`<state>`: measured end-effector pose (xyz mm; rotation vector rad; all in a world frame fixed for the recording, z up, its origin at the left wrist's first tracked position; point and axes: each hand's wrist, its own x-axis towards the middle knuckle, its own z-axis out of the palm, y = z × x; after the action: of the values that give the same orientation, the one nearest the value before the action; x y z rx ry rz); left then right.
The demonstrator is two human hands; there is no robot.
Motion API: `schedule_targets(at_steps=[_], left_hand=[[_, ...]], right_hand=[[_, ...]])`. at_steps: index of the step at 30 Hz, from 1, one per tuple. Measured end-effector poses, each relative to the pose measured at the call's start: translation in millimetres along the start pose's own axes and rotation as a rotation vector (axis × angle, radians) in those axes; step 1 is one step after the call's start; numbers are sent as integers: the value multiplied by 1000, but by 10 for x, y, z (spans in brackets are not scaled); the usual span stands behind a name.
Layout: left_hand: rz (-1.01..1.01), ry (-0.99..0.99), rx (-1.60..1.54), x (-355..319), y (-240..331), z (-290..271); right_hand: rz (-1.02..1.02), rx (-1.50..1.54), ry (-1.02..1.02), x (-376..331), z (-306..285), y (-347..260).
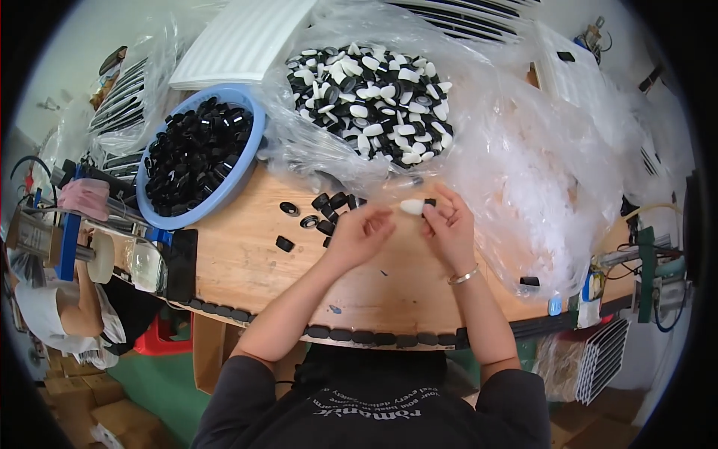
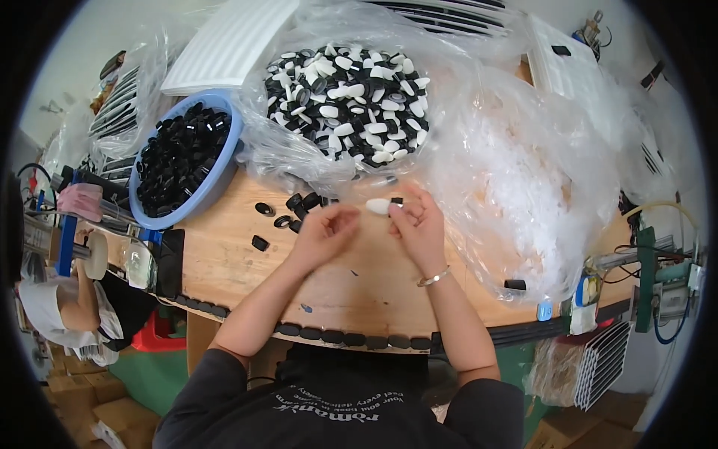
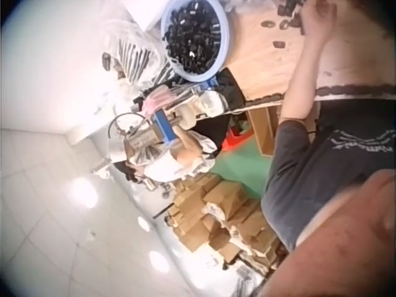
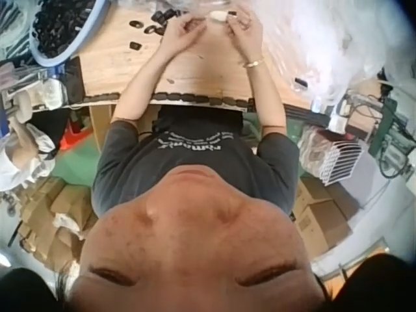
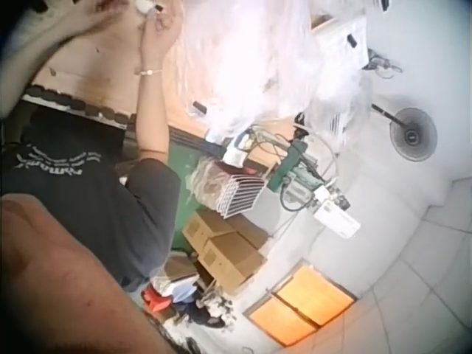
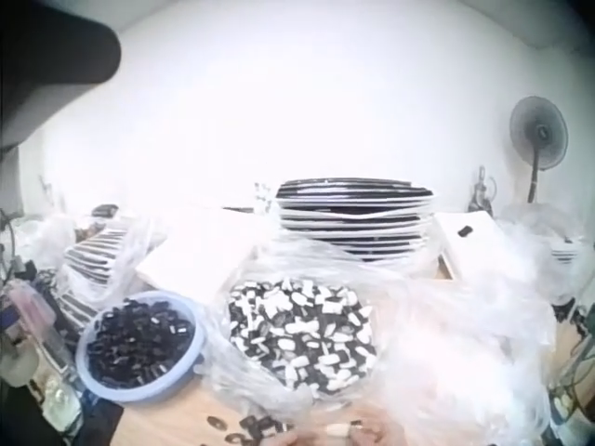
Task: Assembling plastic components by manually inserting white inserts into black plastic rings on a workbench.
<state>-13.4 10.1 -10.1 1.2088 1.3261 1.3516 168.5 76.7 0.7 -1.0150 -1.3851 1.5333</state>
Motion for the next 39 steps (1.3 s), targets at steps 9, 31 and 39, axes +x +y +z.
schedule_targets(at_steps=[9,31,39], left_hand=[[606,-397,762,-262,-285,273],[606,-464,793,-203,-271,221],[643,-433,758,-223,-316,155]], right_hand=[[-408,-513,-150,302,148,-332],[-450,5,128,805,506,-474],[-1066,-390,267,191,638,-1079]])
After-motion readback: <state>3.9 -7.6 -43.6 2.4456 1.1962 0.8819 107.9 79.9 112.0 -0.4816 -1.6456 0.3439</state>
